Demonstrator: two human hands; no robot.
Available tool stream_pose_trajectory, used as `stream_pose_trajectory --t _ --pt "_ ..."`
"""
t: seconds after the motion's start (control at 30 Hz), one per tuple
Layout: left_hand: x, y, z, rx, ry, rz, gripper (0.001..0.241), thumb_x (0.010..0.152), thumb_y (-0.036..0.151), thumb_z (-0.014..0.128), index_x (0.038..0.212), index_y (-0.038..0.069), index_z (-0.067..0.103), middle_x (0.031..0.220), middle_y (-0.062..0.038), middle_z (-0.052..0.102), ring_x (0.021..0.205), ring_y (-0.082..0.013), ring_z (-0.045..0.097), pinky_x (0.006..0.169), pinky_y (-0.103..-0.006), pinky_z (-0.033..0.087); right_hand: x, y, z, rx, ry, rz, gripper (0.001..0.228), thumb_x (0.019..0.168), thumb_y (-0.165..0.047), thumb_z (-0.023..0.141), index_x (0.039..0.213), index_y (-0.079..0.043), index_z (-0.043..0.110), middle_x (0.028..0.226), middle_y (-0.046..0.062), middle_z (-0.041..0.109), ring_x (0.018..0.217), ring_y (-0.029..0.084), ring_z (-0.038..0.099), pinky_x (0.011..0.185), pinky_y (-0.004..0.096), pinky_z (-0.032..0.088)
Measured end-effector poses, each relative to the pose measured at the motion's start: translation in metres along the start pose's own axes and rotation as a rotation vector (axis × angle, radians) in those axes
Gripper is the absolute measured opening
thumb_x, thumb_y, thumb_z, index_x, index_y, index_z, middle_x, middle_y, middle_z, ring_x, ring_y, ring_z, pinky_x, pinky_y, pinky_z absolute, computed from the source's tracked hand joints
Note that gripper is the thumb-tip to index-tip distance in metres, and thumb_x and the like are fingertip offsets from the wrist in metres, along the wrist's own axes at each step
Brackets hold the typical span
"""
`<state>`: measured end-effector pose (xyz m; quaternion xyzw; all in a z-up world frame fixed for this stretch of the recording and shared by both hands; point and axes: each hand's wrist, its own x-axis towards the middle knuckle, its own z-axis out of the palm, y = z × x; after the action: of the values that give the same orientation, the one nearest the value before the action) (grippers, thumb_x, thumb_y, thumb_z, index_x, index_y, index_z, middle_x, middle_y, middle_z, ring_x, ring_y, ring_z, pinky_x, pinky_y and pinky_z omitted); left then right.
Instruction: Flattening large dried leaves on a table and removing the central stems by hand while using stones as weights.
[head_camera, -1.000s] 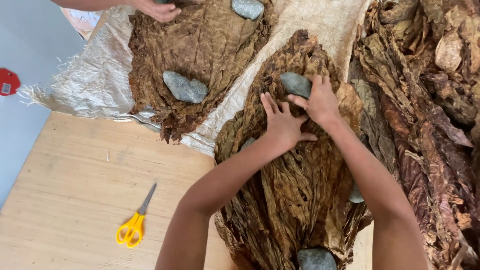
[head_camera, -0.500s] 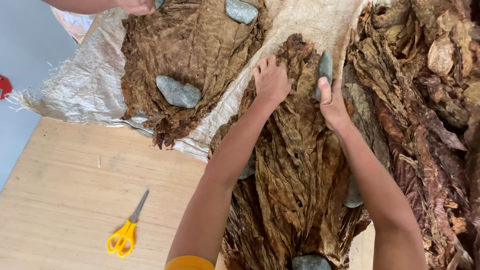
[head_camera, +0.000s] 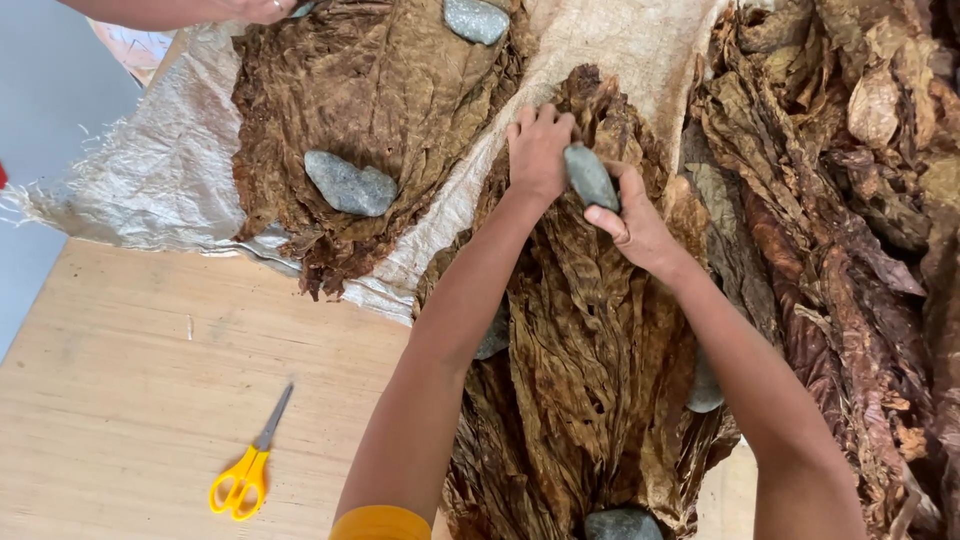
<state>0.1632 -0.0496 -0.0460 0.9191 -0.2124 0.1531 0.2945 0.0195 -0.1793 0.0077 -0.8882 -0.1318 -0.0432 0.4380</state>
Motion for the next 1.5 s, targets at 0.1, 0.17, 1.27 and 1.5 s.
stream_pose_trajectory --t 0.1,0.17,1.27,1.5 --pt "0.0 0.003 -0.001 -0.31 0.057 0.023 0.016 0.102 0.034 0.052 0.097 0.022 0.043 0.091 -0.003 0.054 0.112 -0.0283 0.049 0.098 -0.0471 0.039 -0.004 0.004 0.001 -0.031 -0.071 -0.007 0.075 0.094 -0.047 0.072 0.146 -0.01 0.034 0.129 0.027 0.04 0.128 0.054 0.043 0.107 0.063 0.034" --pt "-0.014 0.012 -0.016 -0.552 -0.072 -0.001 0.008 0.105 0.026 0.046 0.102 0.022 0.04 0.083 -0.009 0.054 0.09 -0.033 0.051 0.084 -0.0515 0.036 -0.001 0.011 0.002 0.001 -0.082 -0.028 0.076 0.093 -0.044 0.074 0.148 -0.012 0.033 0.134 0.026 0.039 0.132 0.05 0.042 0.109 0.061 0.033" --pt "-0.045 0.024 -0.167 -0.381 -0.613 -0.375 0.058 0.092 0.038 0.07 0.142 0.017 0.05 0.14 -0.007 0.06 0.12 -0.0243 0.065 0.099 -0.0448 0.054 0.012 -0.033 -0.008 -0.377 0.299 0.005 0.043 0.098 -0.005 0.082 0.134 0.001 0.06 0.126 0.02 0.045 0.062 0.018 0.052 0.074 0.04 0.057" --pt "-0.085 -0.003 -0.156 -1.027 -0.358 -0.098 0.041 0.105 0.024 0.061 0.143 0.031 0.048 0.109 -0.005 0.067 0.098 -0.0205 0.08 0.087 -0.0363 0.072 -0.104 -0.134 0.053 -0.151 0.068 -0.261 0.006 0.097 -0.002 0.079 0.099 -0.004 0.074 0.094 0.011 0.077 0.083 0.02 0.074 0.096 0.036 0.061"
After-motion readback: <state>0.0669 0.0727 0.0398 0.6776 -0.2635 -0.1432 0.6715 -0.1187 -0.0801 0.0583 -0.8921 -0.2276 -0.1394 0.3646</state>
